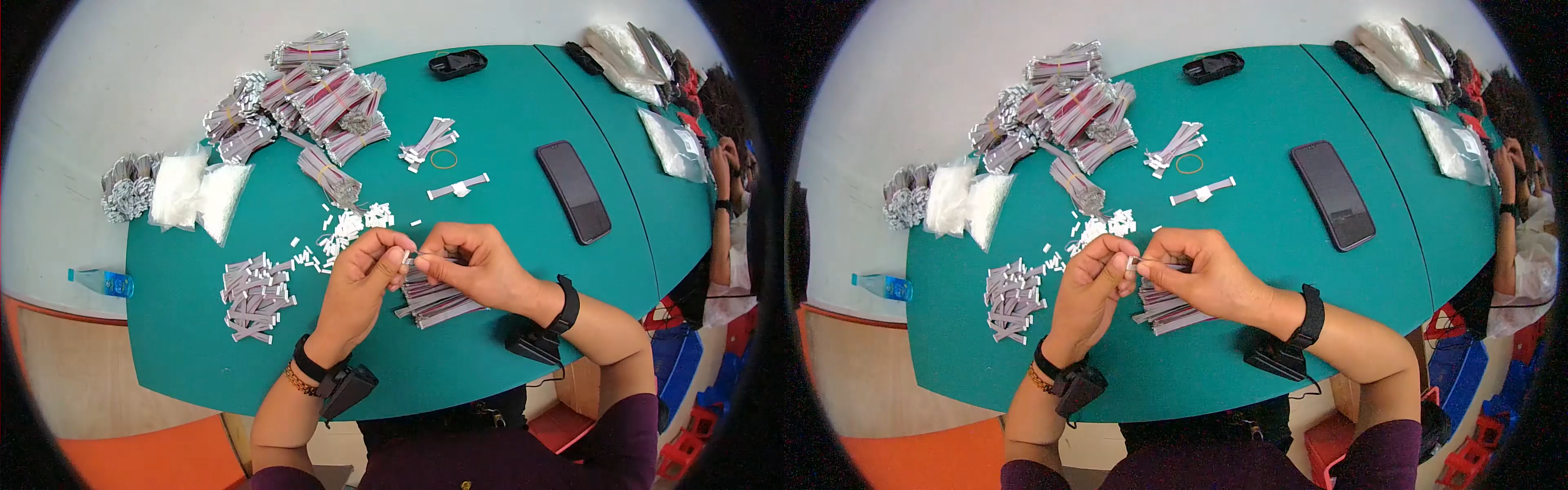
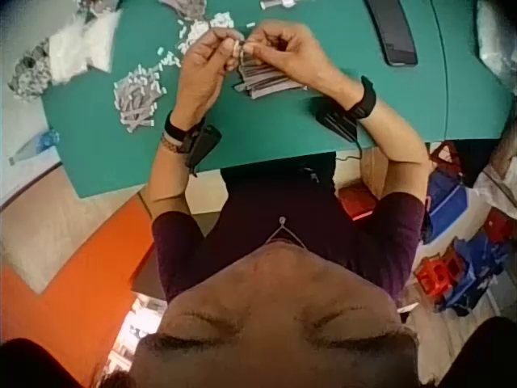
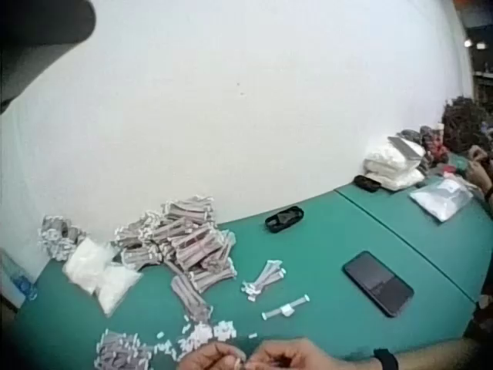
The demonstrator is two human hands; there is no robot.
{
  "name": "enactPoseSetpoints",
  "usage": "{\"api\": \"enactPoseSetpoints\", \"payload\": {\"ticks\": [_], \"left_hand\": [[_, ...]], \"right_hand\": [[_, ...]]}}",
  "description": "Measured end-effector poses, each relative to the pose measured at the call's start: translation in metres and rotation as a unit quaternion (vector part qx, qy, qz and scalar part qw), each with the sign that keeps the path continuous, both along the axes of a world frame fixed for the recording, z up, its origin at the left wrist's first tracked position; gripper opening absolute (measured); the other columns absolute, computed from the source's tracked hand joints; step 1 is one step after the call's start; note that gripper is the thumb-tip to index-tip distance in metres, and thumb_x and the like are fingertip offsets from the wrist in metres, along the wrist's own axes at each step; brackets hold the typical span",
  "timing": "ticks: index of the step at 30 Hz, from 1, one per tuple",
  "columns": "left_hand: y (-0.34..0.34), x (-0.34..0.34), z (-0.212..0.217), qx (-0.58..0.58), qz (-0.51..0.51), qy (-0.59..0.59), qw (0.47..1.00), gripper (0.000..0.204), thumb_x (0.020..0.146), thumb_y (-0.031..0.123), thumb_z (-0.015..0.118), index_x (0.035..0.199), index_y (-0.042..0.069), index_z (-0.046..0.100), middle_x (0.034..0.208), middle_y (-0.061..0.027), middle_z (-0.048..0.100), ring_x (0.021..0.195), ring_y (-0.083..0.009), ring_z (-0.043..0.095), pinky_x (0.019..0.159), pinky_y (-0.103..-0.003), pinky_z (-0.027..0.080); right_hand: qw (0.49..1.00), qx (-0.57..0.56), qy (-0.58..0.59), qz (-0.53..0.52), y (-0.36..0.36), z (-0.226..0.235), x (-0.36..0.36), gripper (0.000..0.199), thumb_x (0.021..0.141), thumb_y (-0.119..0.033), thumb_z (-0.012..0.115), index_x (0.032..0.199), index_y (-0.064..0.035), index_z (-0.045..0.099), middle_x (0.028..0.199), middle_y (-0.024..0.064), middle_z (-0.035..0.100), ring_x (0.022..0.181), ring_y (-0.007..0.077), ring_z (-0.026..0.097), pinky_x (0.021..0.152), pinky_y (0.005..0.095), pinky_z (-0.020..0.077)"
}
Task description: The person picks up a ribbon cable and a connector by hand, fits the connector onto the end of the cable, and places the assembled unit onto a stack.
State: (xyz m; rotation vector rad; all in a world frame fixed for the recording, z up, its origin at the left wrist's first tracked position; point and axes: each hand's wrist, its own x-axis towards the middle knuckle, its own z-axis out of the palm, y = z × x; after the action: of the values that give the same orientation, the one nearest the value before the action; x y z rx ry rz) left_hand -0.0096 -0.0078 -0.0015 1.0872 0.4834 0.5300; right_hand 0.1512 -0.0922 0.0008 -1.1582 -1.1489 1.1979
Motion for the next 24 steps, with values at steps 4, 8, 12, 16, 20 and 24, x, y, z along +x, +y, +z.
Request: {"api": "enactPoseSetpoints", "payload": {"ticks": [4, 8, 12, 16, 20, 24], "left_hand": [[-0.0005, 0.0002, 0.0004, -0.005, -0.002, -0.004, 1.0, 0.014, 0.092, 0.013, 0.05, 0.097, 0.0, 0.053, 0.075, 0.0007, 0.049, 0.066, -0.0049, 0.042, 0.059, -0.019, 0.035], [-0.0011, 0.0004, 0.0016, -0.009, -0.004, -0.009, 1.0, 0.014, 0.092, 0.013, 0.05, 0.097, 0.0, 0.053, 0.075, 0.0005, 0.049, 0.066, -0.0053, 0.042, 0.059, -0.019, 0.035], [-0.0014, 0.0004, 0.0022, -0.012, -0.005, -0.01, 1.0, 0.014, 0.092, 0.013, 0.05, 0.097, 0.001, 0.053, 0.075, 0.0003, 0.049, 0.066, -0.0056, 0.042, 0.059, -0.02, 0.036], [-0.0019, 0.0002, 0.0022, -0.017, -0.006, -0.015, 1.0, 0.014, 0.092, 0.014, 0.05, 0.097, 0.001, 0.053, 0.075, 0.0001, 0.049, 0.067, -0.0059, 0.042, 0.06, -0.02, 0.036], [-0.0031, 0.0006, 0.0022, -0.034, -0.004, -0.023, 0.999, 0.014, 0.092, 0.014, 0.051, 0.097, 0.001, 0.053, 0.076, 0.0, 0.049, 0.067, -0.0061, 0.043, 0.06, -0.02, 0.036], [-0.0033, 0.0004, 0.002, -0.047, -0.002, -0.029, 0.998, 0.014, 0.091, 0.013, 0.051, 0.097, 0.001, 0.053, 0.077, -0.0001, 0.049, 0.068, -0.0062, 0.043, 0.061, -0.02, 0.037]], "right_hand": [[1.0, 0.001, 0.004, 0.0, 0.0003, -0.0005, -0.0009, 0.012, 0.087, -0.01, 0.059, 0.079, -0.0017, 0.056, 0.068, -0.0016, 0.055, 0.062, 0.0023, 0.049, 0.054, 0.0181, 0.0388], [1.0, 0.001, 0.001, -0.004, 0.0005, -0.001, -0.0008, 0.012, 0.087, -0.01, 0.059, 0.079, -0.0017, 0.056, 0.067, -0.0016, 0.055, 0.062, 0.0022, 0.049, 0.053, 0.0181, 0.0385], [1.0, 0.001, -0.003, -0.006, 0.0005, -0.0008, -0.0003, 0.012, 0.087, -0.01, 0.059, 0.079, -0.0017, 0.055, 0.067, -0.0017, 0.055, 0.061, 0.0022, 0.049, 0.053, 0.018, 0.0384], [1.0, 0.003, -0.006, -0.009, -0.0001, -0.0002, -0.0004, 0.012, 0.087, -0.009, 0.059, 0.079, -0.0018, 0.055, 0.066, -0.0018, 0.055, 0.061, 0.0021, 0.049, 0.053, 0.0178, 0.0383], [1.0, 0.008, 0.001, -0.017, -0.0011, 0.0, -0.002, 0.012, 0.087, -0.009, 0.059, 0.079, -0.0019, 0.055, 0.066, -0.0019, 0.055, 0.061, 0.002, 0.049, 0.052, 0.0178, 0.038], [1.0, 0.01, 0.009, -0.02, -0.0006, 0.0, -0.0026, 0.012, 0.087, -0.009, 0.059, 0.079, -0.002, 0.055, 0.066, -0.0019, 0.055, 0.061, 0.0018, 0.049, 0.052, 0.0178, 0.0379]]}}
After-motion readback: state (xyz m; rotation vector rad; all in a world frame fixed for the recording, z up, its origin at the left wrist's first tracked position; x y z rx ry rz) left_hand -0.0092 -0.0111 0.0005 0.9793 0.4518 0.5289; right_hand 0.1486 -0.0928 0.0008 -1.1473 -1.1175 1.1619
